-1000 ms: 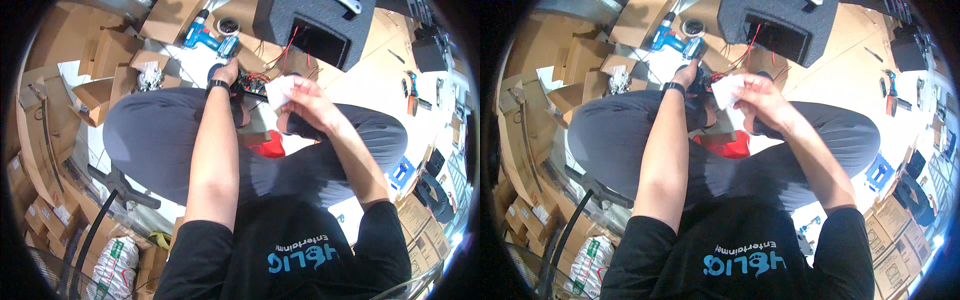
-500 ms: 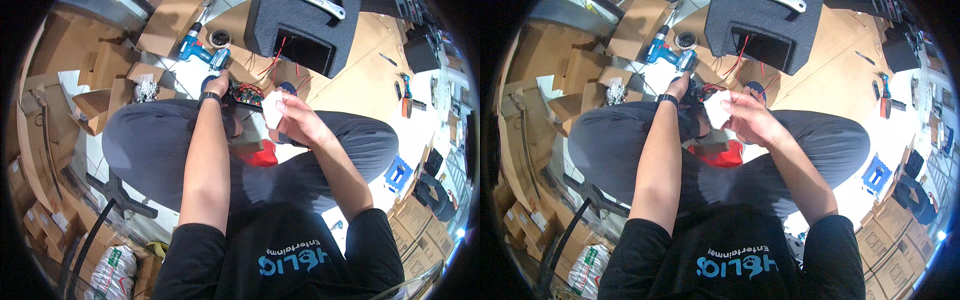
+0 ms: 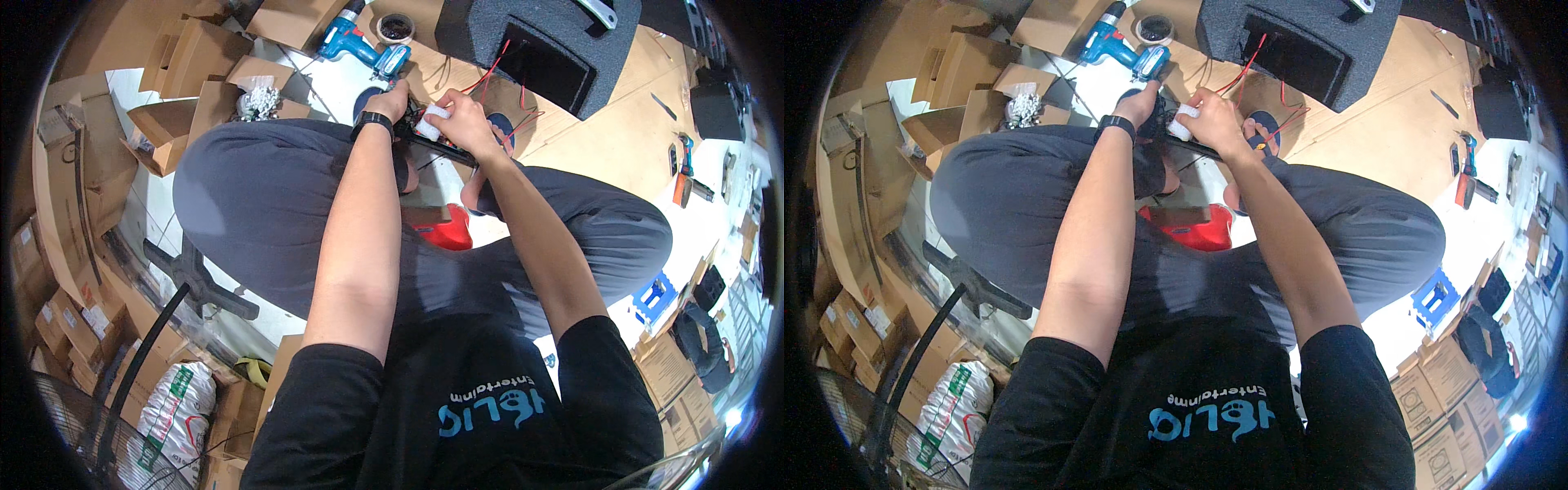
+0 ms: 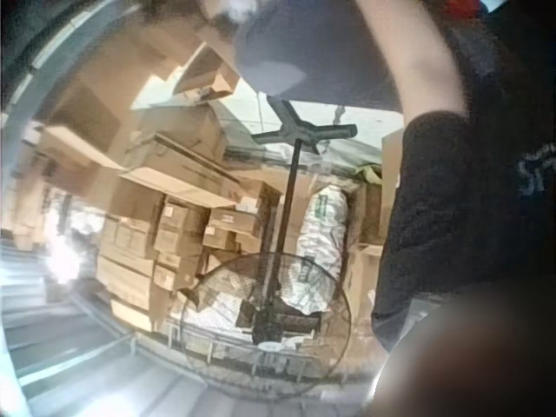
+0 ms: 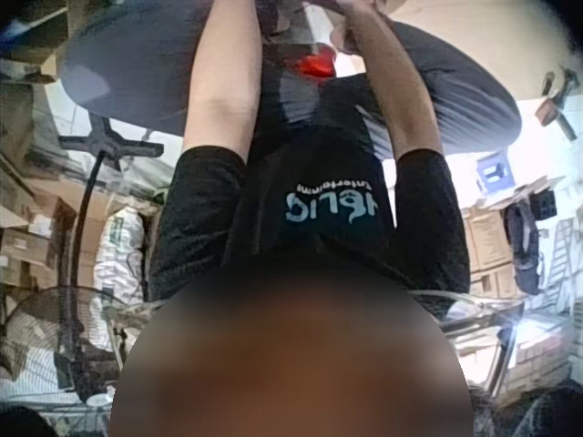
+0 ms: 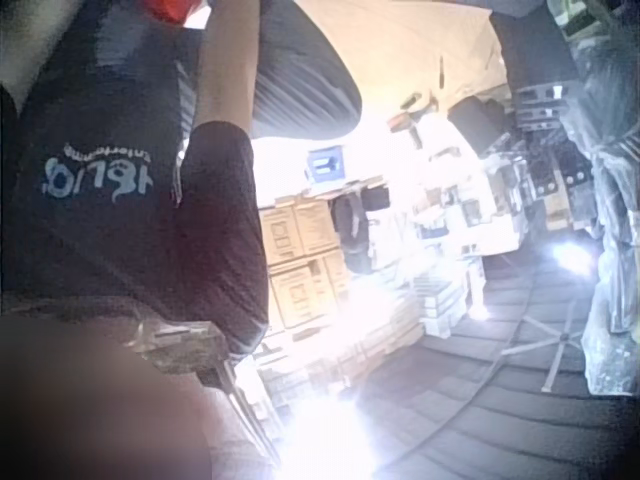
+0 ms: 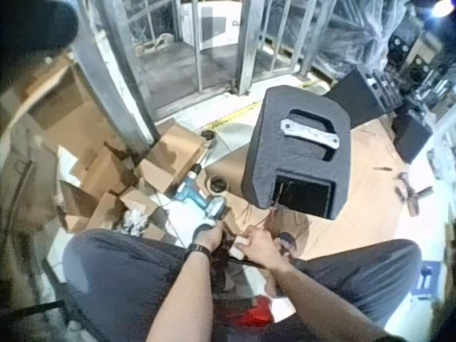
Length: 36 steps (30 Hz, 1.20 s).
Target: The person sits on the floor and assembles an electronic device by connecting wires to a circuit board and securing the casing. They use a screwdriver to tighten screws and a power drill nearby. The person then places the assembled unit on the floor.
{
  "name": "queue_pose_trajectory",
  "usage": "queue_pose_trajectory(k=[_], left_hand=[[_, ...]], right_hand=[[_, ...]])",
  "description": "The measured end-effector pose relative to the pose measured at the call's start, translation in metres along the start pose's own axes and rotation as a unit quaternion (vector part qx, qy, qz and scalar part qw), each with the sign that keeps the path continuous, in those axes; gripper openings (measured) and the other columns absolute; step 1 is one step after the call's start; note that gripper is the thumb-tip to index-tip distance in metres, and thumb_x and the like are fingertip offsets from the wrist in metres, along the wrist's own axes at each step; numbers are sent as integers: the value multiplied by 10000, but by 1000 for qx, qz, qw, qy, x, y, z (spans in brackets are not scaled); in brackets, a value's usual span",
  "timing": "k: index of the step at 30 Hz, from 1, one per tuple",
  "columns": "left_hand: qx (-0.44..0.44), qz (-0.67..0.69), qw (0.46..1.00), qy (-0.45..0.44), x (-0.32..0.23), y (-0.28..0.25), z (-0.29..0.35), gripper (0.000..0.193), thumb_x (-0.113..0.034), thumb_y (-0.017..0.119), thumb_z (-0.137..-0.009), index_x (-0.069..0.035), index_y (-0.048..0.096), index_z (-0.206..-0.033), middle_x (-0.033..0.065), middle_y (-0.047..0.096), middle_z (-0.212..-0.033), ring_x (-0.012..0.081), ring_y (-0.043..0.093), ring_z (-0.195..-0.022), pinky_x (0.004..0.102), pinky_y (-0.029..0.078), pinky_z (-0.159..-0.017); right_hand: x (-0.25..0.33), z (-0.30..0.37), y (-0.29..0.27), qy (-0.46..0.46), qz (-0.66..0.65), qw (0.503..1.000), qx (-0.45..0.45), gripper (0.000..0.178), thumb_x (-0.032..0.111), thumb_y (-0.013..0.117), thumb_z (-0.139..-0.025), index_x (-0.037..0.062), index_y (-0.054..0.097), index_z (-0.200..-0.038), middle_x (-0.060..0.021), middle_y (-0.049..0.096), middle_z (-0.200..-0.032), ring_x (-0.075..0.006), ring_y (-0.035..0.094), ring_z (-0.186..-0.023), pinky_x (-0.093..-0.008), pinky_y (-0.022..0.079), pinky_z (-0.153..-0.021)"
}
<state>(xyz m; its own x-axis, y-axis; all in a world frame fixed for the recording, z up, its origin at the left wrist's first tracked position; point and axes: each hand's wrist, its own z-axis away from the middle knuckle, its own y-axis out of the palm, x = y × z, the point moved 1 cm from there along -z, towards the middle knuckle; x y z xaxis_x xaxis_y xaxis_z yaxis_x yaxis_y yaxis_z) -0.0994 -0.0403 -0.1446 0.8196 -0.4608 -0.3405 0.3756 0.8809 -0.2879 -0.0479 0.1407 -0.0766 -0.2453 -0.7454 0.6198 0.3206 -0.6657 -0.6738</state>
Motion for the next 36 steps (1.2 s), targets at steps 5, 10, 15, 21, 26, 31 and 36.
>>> queue_pose_trajectory(k=[5,10,15,21,26,31,36], left_hand=[[-15,-50,999,2,-7,-3,10,958,-701,456,-853,50,538,-1441,259,478,-1535,345,476,-1438,393,361,-1180],[-13,-17,999,-40,-6,-1,12,980,-733,456,-844,32,541,-1451,235,494,-1537,325,487,-1433,392,369,-1178],[-59,-122,990,34,-2,3,-4,871,-649,371,-927,55,550,-1408,312,499,-1492,418,469,-1417,473,439,-1111],[-50,-60,997,11,2,10,-14,862,-651,372,-928,36,553,-1415,290,510,-1494,404,498,-1394,460,454,-1087],[-46,-99,994,13,-1,5,-11,829,-621,433,-932,21,533,-1446,245,521,-1497,396,558,-1309,535,591,-860],[-19,-28,999,-13,-2,5,-5,936,-699,432,-869,-1,502,-1490,225,435,-1580,359,420,-1454,477,342,-1135],[-24,-50,998,-8,-3,5,-3,949,-706,422,-871,12,499,-1487,238,420,-1587,364,394,-1484,462,289,-1202]], right_hand=[[-1,-13,6,1,59,998,4,411,356,858,-762,43,724,-993,-191,749,-925,-336,750,-921,-435,578,-859],[-5,-25,7,15,50,998,18,384,351,867,-727,66,752,-956,-198,756,-986,-349,745,-965,-436,581,-906],[-14,-34,9,60,20,996,56,408,362,869,-701,77,795,-983,-183,770,-994,-334,753,-961,-414,578,-935],[-25,-42,15,133,-69,984,95,417,348,871,-738,45,784,-1011,-128,779,-851,-196,763,-728,-334,609,-791],[-21,-40,12,131,-49,985,100,409,342,868,-749,42,781,-1013,-117,775,-814,-151,747,-669,-313,608,-745],[-11,-39,9,85,20,993,78,384,308,871,-776,34,761,-1022,-83,765,-826,-129,728,-699,-285,583,-664],[-12,-37,8,101,12,991,83,386,310,867,-779,42,761,-1035,-83,766,-839,-140,737,-733,-288,588,-681]])
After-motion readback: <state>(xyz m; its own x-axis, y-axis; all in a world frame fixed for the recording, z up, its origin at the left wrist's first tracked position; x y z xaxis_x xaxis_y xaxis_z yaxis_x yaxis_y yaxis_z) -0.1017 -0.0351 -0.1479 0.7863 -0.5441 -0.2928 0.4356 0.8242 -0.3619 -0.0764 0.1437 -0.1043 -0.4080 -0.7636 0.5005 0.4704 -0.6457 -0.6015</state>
